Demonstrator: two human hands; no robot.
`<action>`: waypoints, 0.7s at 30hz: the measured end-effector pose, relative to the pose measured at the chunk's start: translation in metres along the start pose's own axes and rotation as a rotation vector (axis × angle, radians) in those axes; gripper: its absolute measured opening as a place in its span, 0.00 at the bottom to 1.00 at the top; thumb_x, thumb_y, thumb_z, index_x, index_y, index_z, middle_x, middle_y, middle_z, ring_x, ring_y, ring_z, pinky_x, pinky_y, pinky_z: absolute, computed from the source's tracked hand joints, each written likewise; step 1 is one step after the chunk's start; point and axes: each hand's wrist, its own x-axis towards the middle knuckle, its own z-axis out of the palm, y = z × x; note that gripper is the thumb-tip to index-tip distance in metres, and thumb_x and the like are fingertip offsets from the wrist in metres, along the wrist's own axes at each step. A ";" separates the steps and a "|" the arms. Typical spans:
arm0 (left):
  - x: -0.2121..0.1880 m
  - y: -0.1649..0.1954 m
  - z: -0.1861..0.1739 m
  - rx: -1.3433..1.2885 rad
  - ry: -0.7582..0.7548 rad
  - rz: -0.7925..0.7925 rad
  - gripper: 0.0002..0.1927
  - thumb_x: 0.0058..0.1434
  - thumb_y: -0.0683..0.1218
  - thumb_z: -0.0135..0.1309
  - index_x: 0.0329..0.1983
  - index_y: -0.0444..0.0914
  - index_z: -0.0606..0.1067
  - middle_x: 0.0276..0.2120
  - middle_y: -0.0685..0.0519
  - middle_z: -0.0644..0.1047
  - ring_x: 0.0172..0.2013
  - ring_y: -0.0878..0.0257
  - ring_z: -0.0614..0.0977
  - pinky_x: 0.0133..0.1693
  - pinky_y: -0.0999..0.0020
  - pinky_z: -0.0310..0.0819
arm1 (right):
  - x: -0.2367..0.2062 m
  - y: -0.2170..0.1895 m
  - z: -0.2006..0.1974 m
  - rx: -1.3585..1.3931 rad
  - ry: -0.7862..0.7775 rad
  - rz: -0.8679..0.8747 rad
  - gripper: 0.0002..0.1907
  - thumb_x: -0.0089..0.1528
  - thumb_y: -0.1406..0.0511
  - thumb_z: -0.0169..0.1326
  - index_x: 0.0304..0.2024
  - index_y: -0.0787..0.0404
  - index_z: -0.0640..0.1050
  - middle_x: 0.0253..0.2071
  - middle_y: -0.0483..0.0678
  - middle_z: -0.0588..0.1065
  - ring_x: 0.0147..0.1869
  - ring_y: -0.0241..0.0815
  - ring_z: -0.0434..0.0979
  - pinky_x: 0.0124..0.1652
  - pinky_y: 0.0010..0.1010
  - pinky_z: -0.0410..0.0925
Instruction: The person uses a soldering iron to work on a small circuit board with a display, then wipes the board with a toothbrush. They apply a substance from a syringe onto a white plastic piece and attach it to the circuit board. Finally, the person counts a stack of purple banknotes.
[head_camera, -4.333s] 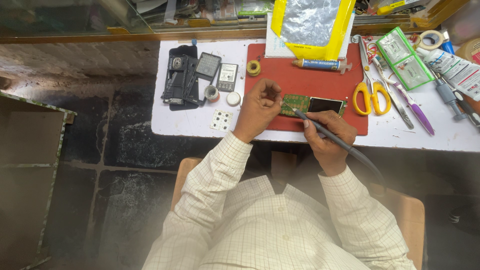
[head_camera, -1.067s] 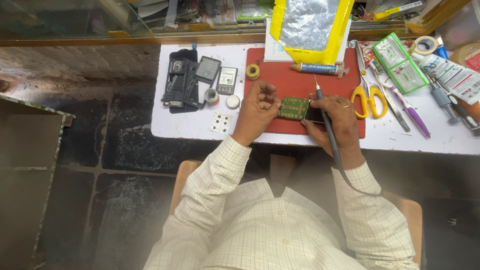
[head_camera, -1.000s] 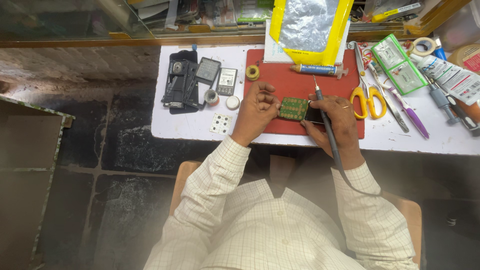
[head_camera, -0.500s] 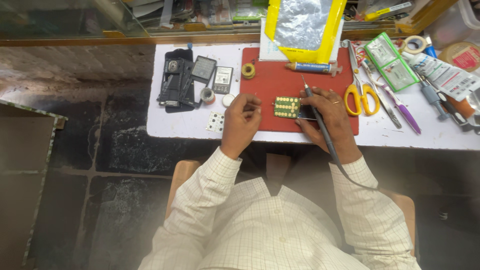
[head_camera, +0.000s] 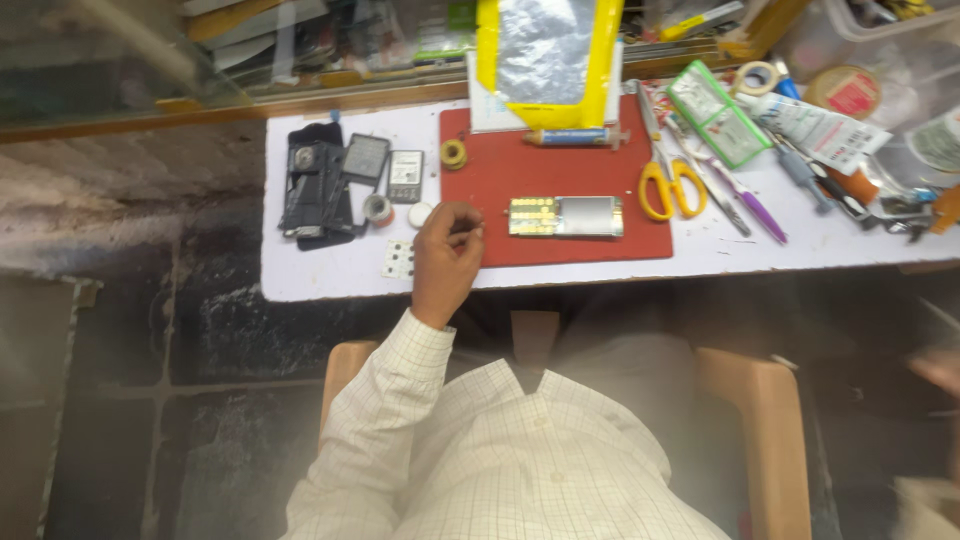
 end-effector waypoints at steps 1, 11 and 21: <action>0.000 -0.001 -0.001 0.020 0.005 0.009 0.07 0.62 0.33 0.53 0.43 0.33 0.73 0.41 0.50 0.77 0.43 0.63 0.83 0.43 0.70 0.83 | -0.006 0.021 -0.006 0.026 -0.054 0.084 0.14 0.69 0.73 0.45 0.56 0.67 0.74 0.57 0.56 0.79 0.66 0.48 0.77 0.71 0.43 0.65; -0.005 -0.007 -0.003 0.065 -0.006 0.084 0.07 0.63 0.32 0.52 0.43 0.33 0.74 0.42 0.51 0.77 0.42 0.64 0.81 0.45 0.71 0.79 | -0.065 0.123 -0.072 0.329 -0.054 0.365 0.12 0.71 0.72 0.48 0.56 0.66 0.75 0.56 0.55 0.78 0.64 0.49 0.79 0.70 0.44 0.68; -0.008 -0.010 0.000 0.088 0.003 0.103 0.06 0.67 0.33 0.52 0.46 0.32 0.73 0.44 0.51 0.76 0.45 0.66 0.80 0.48 0.72 0.76 | 0.046 0.056 -0.198 0.598 0.480 -0.066 0.10 0.73 0.71 0.51 0.57 0.66 0.75 0.55 0.54 0.77 0.63 0.49 0.80 0.70 0.46 0.70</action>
